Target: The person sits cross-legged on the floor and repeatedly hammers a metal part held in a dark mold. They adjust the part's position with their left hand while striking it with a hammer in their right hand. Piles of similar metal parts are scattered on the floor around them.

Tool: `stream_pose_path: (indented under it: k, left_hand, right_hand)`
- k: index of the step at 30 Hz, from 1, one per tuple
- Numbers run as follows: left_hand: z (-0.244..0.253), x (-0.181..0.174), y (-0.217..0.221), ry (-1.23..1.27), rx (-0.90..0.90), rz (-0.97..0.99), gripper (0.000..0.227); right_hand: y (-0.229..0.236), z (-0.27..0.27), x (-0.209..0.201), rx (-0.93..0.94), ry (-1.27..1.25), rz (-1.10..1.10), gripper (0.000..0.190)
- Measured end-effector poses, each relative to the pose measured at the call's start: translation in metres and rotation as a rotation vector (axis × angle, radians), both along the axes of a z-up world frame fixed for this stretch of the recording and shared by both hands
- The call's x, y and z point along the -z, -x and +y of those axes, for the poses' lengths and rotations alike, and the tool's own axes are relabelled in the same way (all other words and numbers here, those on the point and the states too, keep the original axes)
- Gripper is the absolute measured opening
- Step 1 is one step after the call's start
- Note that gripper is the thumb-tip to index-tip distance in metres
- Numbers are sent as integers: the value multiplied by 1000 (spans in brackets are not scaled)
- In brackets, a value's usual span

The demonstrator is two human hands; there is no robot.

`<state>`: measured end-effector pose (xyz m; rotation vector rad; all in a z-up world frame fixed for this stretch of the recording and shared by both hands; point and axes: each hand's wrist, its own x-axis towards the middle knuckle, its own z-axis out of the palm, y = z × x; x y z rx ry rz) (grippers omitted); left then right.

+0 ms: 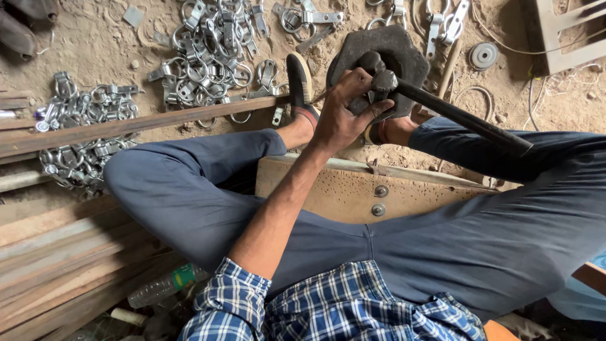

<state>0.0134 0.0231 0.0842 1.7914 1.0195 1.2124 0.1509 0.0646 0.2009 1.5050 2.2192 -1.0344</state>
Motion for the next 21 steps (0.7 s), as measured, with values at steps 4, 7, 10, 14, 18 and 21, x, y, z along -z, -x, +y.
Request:
stream_pose_path:
  k: [4,7,10,14,18,21]
  left_hand:
    - [7,3,-5,-16,23,-20,33]
    - [1,1,-1,13,20,14,31]
    - [0,-4,1,4,8,12,31]
    - [1,-7,1,-2,13,-13,32]
    - [-1,-4,3,-4,4,25,29]
    - [2,-12,1,-18,22,18,30]
  right_hand:
    - [4,2,0,-15,7,-15,32]
    - [21,-8,6,-19,31,19,33]
    - [17,-7,7,-16,29,5,34]
    - [13,-4,7,-15,20,5,35]
    - [24,-17,15,1,37,54,36]
    - [8,-21,12,46,27,33,37]
